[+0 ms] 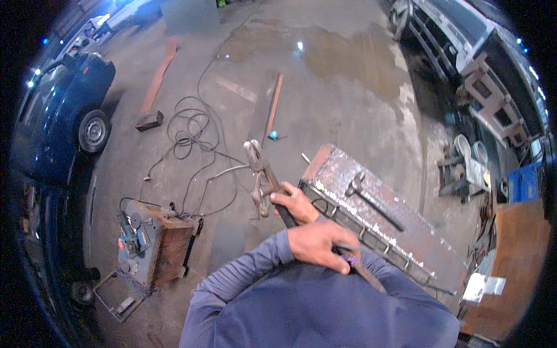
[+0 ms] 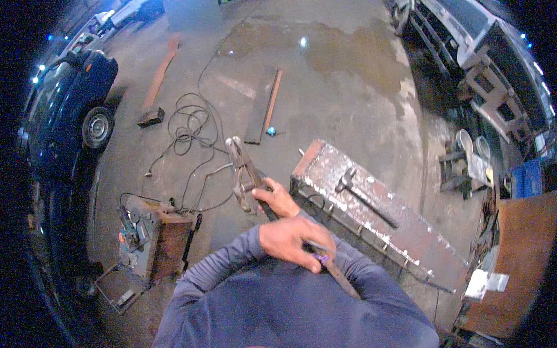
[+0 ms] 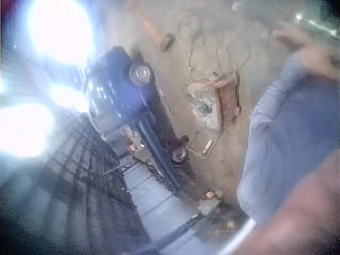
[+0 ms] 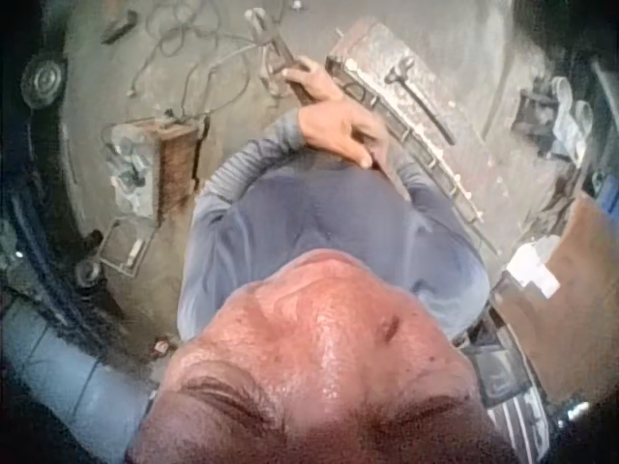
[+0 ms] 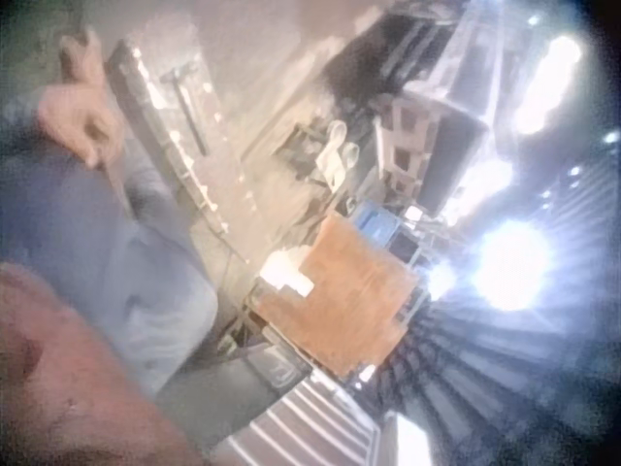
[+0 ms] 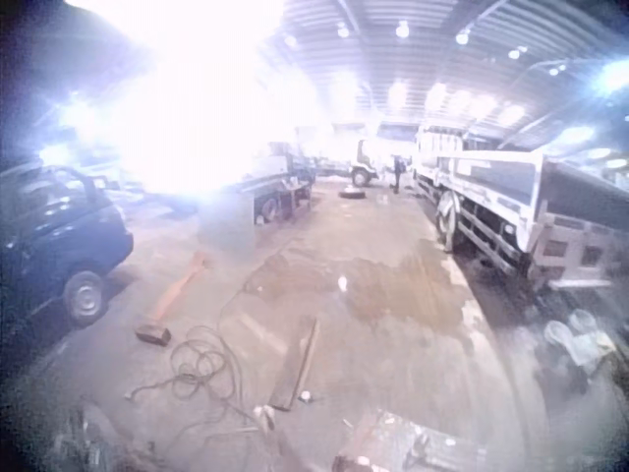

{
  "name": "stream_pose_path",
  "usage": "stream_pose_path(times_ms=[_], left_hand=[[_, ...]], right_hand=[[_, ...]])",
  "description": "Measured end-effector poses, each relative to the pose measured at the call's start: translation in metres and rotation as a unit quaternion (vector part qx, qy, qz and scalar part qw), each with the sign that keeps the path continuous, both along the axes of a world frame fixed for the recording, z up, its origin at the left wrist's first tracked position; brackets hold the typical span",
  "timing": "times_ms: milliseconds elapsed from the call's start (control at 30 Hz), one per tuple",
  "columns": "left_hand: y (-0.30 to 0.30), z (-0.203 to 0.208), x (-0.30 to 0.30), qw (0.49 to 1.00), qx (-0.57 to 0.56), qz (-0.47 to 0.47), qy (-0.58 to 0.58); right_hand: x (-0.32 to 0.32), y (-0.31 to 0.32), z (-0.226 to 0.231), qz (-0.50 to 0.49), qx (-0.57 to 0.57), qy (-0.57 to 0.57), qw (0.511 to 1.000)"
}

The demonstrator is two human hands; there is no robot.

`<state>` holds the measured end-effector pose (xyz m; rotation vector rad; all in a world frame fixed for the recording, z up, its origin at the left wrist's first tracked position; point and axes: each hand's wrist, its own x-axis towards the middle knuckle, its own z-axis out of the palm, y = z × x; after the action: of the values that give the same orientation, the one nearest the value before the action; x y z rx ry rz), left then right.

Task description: The person welds a metal frame using a welding torch and a handheld welding mask. They repeatedly strike the frame with a hammer to remove slag, then flip the frame over to continue welding on the other side.

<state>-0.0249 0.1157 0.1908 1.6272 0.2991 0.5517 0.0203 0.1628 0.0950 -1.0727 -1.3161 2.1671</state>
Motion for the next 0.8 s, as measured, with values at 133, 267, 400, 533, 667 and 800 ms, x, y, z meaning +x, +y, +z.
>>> stream_pose_path(times_ms=[133, 267, 400, 533, 667, 800], left_hand=[[-0.007, 0.004, -0.072, 0.969, 0.020, 0.228, -0.098], [-0.035, -0.032, -0.176, 0.814, -0.134, 0.564, -0.046], [-0.058, -0.080, -0.249, 0.759, -0.241, 0.598, 0.086], [-0.074, -0.092, -0.277, 0.785, -0.275, 0.553, 0.041], [-0.077, -0.094, -0.303, 0.795, -0.266, 0.545, 0.026], [-0.063, -0.080, -0.313, 0.825, -0.260, 0.496, 0.076]], right_hand=[[-0.004, -0.013, -0.005, 0.028, 0.380, -0.102, 0.919], [-0.038, 0.001, -0.001, -0.045, 0.106, -0.053, 0.992], [-0.086, -0.008, 0.013, -0.042, 0.080, -0.031, 0.995], [-0.131, -0.026, 0.010, -0.017, 0.083, 0.020, 0.996], [-0.155, -0.041, 0.006, -0.008, 0.169, -0.060, 0.984], [-0.170, -0.056, 0.011, 0.015, 0.307, -0.189, 0.933]])
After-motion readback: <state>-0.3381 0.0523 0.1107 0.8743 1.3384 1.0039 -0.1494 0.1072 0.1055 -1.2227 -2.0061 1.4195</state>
